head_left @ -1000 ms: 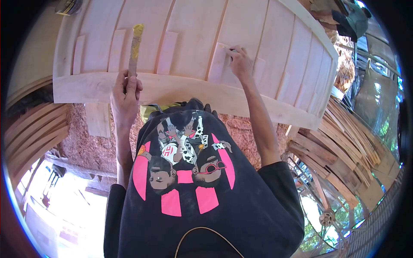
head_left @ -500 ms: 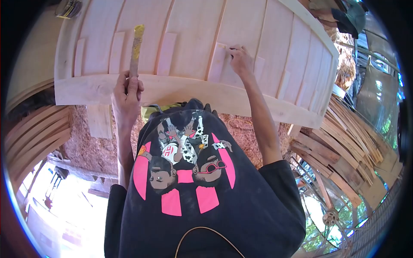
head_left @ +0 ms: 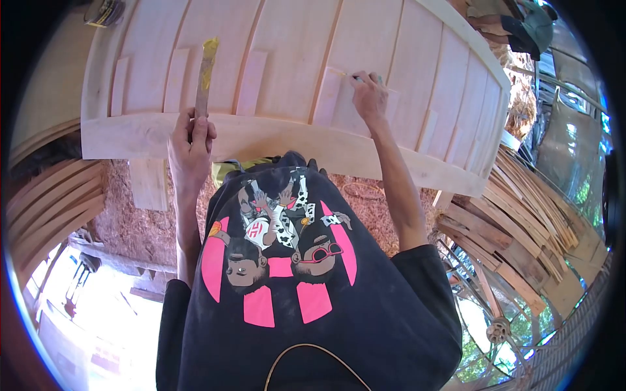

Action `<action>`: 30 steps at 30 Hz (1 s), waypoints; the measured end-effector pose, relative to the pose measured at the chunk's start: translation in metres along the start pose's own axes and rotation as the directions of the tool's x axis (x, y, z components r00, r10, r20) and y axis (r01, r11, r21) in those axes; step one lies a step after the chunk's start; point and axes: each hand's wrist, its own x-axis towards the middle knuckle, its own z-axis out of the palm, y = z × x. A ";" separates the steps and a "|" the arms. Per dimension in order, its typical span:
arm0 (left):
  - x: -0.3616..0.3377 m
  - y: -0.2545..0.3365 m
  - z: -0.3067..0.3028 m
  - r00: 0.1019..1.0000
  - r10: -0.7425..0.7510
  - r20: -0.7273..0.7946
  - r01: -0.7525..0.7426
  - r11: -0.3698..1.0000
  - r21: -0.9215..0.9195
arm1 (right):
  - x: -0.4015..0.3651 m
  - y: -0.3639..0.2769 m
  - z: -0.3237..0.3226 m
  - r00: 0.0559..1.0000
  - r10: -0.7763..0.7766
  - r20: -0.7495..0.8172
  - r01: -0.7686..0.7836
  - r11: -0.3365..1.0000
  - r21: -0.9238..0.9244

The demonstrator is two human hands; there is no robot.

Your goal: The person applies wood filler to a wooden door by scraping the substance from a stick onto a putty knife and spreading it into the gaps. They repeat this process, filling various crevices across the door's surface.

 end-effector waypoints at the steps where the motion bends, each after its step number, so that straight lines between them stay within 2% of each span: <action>1: 0.000 0.001 0.000 1.000 -0.007 -0.004 0.007 1.000 0.013 | 0.005 0.001 -0.003 0.999 0.035 -0.006 -0.035 0.998 0.054; 5: 0.000 0.002 0.002 1.000 0.000 0.000 0.000 1.000 0.027 | 0.012 -0.004 0.002 0.996 0.077 0.048 -0.083 0.987 0.140; 9: -0.002 0.002 0.002 1.000 -0.003 -0.009 0.003 1.000 -0.006 | -0.002 -0.018 0.012 0.995 0.095 0.030 -0.099 0.979 0.176; 11: -0.003 0.002 0.002 1.000 -0.006 -0.014 0.005 1.000 -0.018 | -0.012 -0.023 0.018 0.997 0.009 -0.080 0.001 0.992 0.124; 12: -0.002 0.002 0.001 1.000 -0.007 -0.023 0.006 1.000 -0.016 | -0.013 -0.021 0.021 0.997 0.010 -0.080 0.000 0.992 0.123; 14: -0.002 0.001 0.000 0.999 -0.006 -0.032 0.006 1.000 -0.014 | -0.007 -0.024 0.009 0.999 0.034 0.027 -0.034 0.999 -0.002; 18: -0.001 0.001 -0.001 1.000 -0.007 -0.019 0.006 1.000 -0.019 | 0.005 -0.019 -0.009 0.996 0.080 0.050 -0.079 0.997 -0.007; 20: -0.001 0.000 -0.002 0.999 -0.017 -0.027 0.016 1.000 -0.020 | 0.010 -0.016 -0.004 0.976 0.197 0.097 -0.212 0.960 0.181; 22: -0.001 -0.006 -0.002 0.999 0.044 -0.019 -0.044 0.999 0.009 | 0.014 -0.015 0.001 0.977 0.186 0.100 -0.202 0.963 0.179; 27: -0.001 -0.004 0.000 0.999 0.035 -0.015 -0.035 0.999 0.017 | 0.001 -0.020 0.013 0.988 0.149 0.040 -0.154 0.971 0.184; 29: -0.003 -0.003 -0.001 0.999 0.033 -0.028 -0.033 0.999 0.002 | -0.005 -0.020 0.016 0.999 0.027 0.032 -0.029 0.997 0.066; 30: -0.002 -0.003 -0.002 0.999 0.031 -0.037 -0.031 1.000 -0.002 | -0.004 -0.016 0.016 0.999 0.025 0.030 -0.027 0.998 0.065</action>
